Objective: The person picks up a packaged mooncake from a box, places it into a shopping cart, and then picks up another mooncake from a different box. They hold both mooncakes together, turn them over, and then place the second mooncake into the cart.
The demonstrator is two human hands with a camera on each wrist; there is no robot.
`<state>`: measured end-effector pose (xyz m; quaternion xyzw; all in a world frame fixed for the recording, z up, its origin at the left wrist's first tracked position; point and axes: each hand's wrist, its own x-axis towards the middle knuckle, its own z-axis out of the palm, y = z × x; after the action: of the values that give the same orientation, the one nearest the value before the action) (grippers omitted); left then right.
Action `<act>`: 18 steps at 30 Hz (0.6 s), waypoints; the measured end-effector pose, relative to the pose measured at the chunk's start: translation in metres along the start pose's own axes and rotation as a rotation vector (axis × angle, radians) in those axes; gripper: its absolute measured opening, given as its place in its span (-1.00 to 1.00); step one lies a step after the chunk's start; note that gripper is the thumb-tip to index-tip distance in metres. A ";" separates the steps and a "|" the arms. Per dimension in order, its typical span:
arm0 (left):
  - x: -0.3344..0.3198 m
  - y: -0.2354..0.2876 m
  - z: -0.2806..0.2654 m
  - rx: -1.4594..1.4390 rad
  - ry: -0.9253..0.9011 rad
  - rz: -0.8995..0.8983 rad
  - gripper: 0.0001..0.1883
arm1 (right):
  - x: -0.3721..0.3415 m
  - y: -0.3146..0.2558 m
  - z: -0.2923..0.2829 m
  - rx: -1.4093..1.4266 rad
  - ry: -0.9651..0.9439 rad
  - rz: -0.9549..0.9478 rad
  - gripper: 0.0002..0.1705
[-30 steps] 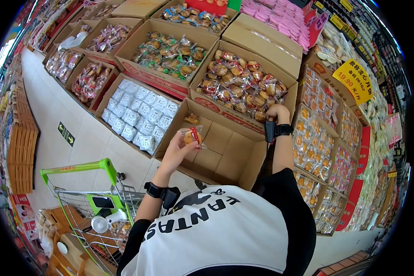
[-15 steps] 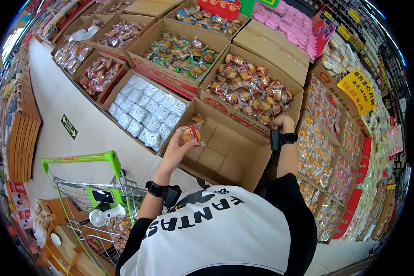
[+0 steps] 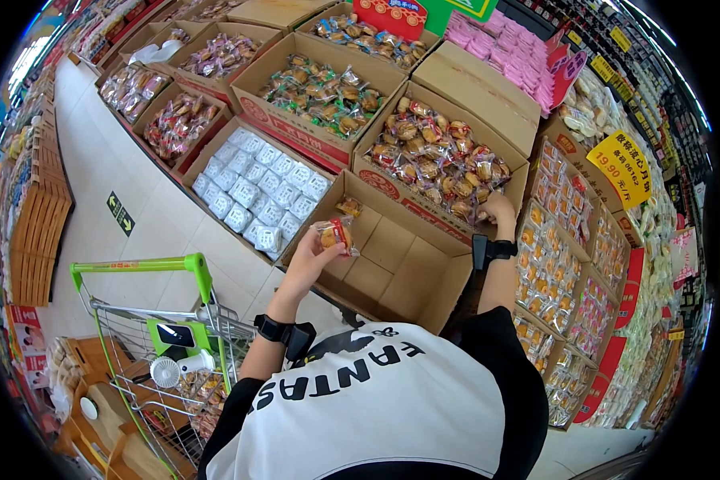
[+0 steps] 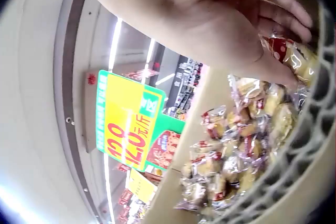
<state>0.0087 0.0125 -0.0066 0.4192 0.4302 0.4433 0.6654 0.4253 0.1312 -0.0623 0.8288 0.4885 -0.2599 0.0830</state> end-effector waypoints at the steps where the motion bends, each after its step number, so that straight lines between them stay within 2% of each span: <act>1: -0.001 0.000 0.000 -0.003 0.005 -0.002 -0.61 | -0.014 -0.006 -0.006 0.192 0.121 -0.078 -0.68; 2: -0.001 -0.001 0.000 -0.003 0.004 -0.004 -0.61 | -0.025 -0.011 -0.009 0.385 0.242 -0.155 -0.65; 3: -0.001 -0.001 0.000 -0.012 0.005 -0.005 -0.61 | -0.029 -0.014 -0.010 0.385 0.240 -0.152 -0.65; 5: 0.000 -0.001 0.001 -0.022 0.005 -0.008 -0.61 | -0.035 -0.021 -0.013 0.673 0.247 -0.339 -0.60; 6: 0.001 -0.001 0.001 -0.030 0.003 -0.004 -0.60 | -0.051 -0.031 -0.017 0.797 0.231 -0.379 -0.63; 7: 0.000 -0.001 0.001 -0.038 0.001 -0.001 -0.60 | -0.064 -0.040 -0.022 0.796 0.228 -0.378 -0.63; 9: -0.001 0.000 0.001 -0.050 -0.014 -0.011 -0.60 | -0.090 -0.056 -0.033 1.006 0.130 -0.527 -0.51; 11: -0.001 0.002 0.000 -0.062 -0.032 -0.016 -0.59 | -0.109 -0.069 -0.040 1.026 0.073 -0.577 -0.50; 13: -0.003 0.003 0.000 -0.060 -0.070 -0.011 -0.57 | -0.110 -0.076 -0.038 1.096 -0.090 -0.704 -0.62; 14: -0.004 0.005 0.001 -0.062 -0.069 -0.014 -0.57 | -0.115 -0.081 -0.036 1.122 -0.081 -0.684 -0.72; 18: -0.007 0.009 0.001 -0.087 -0.068 0.011 -0.48 | -0.128 -0.093 -0.033 1.124 -0.146 -0.746 -0.76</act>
<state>0.0061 0.0081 0.0034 0.4072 0.3853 0.4506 0.6947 0.3083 0.0935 0.0418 0.5023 0.5258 -0.5407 -0.4229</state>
